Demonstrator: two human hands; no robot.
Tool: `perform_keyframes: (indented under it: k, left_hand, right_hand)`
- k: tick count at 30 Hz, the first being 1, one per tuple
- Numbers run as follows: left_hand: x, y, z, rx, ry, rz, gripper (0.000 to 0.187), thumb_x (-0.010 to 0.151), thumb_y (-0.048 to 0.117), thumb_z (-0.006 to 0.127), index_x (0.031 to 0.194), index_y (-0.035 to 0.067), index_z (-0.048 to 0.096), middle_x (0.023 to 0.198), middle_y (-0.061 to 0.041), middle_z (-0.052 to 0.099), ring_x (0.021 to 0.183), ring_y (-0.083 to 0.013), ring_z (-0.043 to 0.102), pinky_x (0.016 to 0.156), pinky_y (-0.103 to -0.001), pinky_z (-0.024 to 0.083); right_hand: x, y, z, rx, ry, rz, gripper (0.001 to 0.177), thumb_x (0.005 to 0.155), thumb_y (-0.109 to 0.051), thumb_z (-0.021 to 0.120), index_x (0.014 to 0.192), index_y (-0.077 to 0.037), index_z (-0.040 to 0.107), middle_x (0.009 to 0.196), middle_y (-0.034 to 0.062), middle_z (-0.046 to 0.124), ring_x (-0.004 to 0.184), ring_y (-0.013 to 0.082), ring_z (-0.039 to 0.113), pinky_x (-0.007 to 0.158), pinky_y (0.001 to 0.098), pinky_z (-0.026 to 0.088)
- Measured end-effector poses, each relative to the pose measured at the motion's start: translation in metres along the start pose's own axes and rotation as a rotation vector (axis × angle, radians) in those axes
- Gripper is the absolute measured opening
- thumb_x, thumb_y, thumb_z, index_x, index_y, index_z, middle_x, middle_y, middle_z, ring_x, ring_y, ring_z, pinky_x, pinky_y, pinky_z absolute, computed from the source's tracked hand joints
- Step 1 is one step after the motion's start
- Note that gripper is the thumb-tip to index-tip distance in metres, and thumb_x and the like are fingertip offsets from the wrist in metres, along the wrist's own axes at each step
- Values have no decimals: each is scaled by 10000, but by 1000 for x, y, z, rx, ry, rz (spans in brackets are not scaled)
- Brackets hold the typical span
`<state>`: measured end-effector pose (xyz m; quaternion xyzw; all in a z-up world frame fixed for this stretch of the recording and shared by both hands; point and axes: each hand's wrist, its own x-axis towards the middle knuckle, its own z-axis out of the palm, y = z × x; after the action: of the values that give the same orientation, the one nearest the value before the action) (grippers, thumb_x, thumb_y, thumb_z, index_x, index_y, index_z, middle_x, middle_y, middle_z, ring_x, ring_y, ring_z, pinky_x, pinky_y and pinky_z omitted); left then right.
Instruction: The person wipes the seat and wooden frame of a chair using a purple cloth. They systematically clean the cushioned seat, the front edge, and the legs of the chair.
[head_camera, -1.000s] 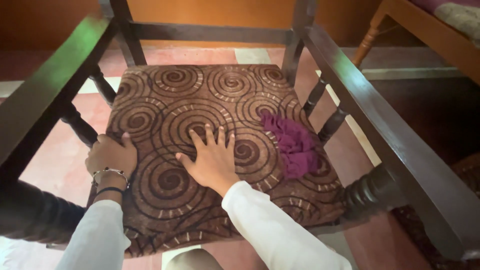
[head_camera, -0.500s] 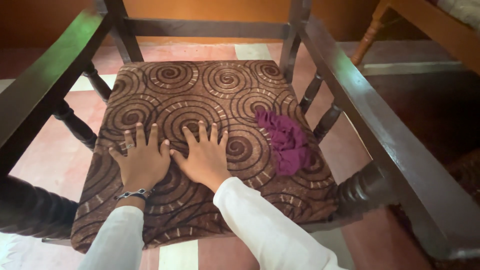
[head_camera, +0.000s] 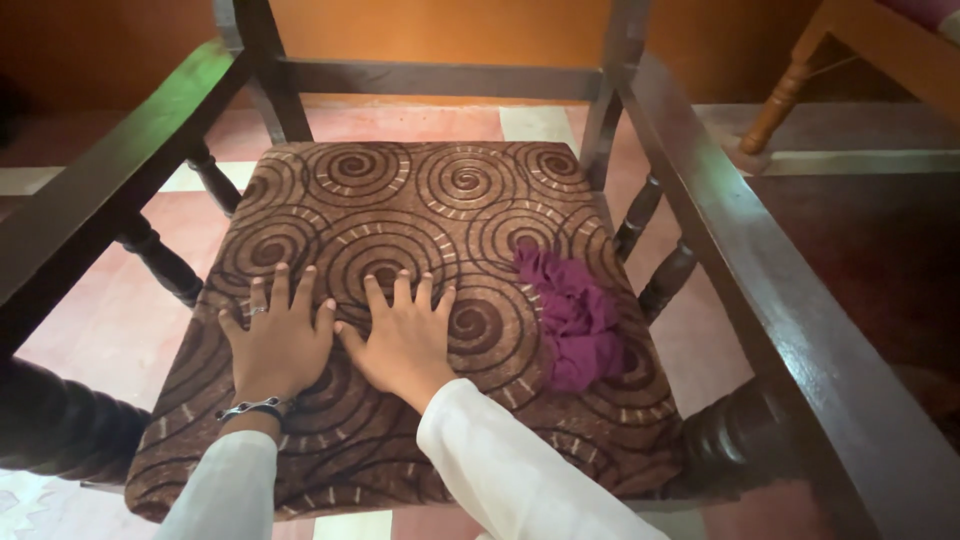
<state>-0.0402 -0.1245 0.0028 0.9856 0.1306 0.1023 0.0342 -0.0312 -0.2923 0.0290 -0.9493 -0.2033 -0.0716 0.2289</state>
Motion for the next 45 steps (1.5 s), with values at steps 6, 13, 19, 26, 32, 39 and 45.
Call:
perform_keyframes:
  k: [6,13,19,26,32,39,45]
  left_hand:
    - [-1,2,1,5,14,6,656,979,535,358,1575,261,334,1672,-82,240,1527,-362,198,1136,-731,114]
    - [-2,1,7,20,34,-1,642,994,534,339,1577,264,340,1669,-86,245,1517,-374,213,1148,-721,110]
    - [0,-2,12,14,37,-4,658,976,543,364,1558,236,372,1642,-116,285,1510,-388,230,1121,-742,134]
    - [26,-9,13,-76,56,5,669,955,586,432,1462,152,493,1577,-178,400,1483,-447,302,1094,-805,180]
    - [60,-7,28,-105,124,-172,780,951,646,435,1519,112,428,1596,-265,297,1485,-498,202,1071,-803,106]
    - [76,-9,38,-120,109,-100,747,983,633,402,1537,135,465,1648,-199,333,1519,-442,242,1109,-794,108]
    - [96,28,24,-135,-16,245,886,835,800,506,1514,233,450,1625,13,336,1511,-260,238,1151,-705,95]
  right_hand:
    - [2,5,1,-16,2,-28,786,897,-587,576,1500,-96,463,1510,288,421,1432,532,297,1127,723,168]
    - [4,8,3,-19,-15,-27,781,902,-590,563,1494,-90,459,1514,286,409,1426,539,292,1122,727,163]
    - [4,4,-2,-33,-14,-25,787,894,-598,573,1495,-104,456,1497,281,417,1422,515,307,1115,729,166]
    - [25,2,-44,-67,-221,16,637,889,-598,594,1333,-143,623,1340,166,611,1297,404,515,1077,640,353]
    - [56,76,-68,-128,177,63,496,907,-489,627,1249,-134,682,1319,137,652,1280,382,536,1034,616,391]
    - [50,168,-65,-182,123,405,686,916,-574,585,1451,-155,496,1544,176,403,1409,483,320,1103,729,206]
    - [44,150,-73,-177,-5,314,891,813,-717,683,1449,-130,469,1526,220,344,1422,492,239,1107,716,131]
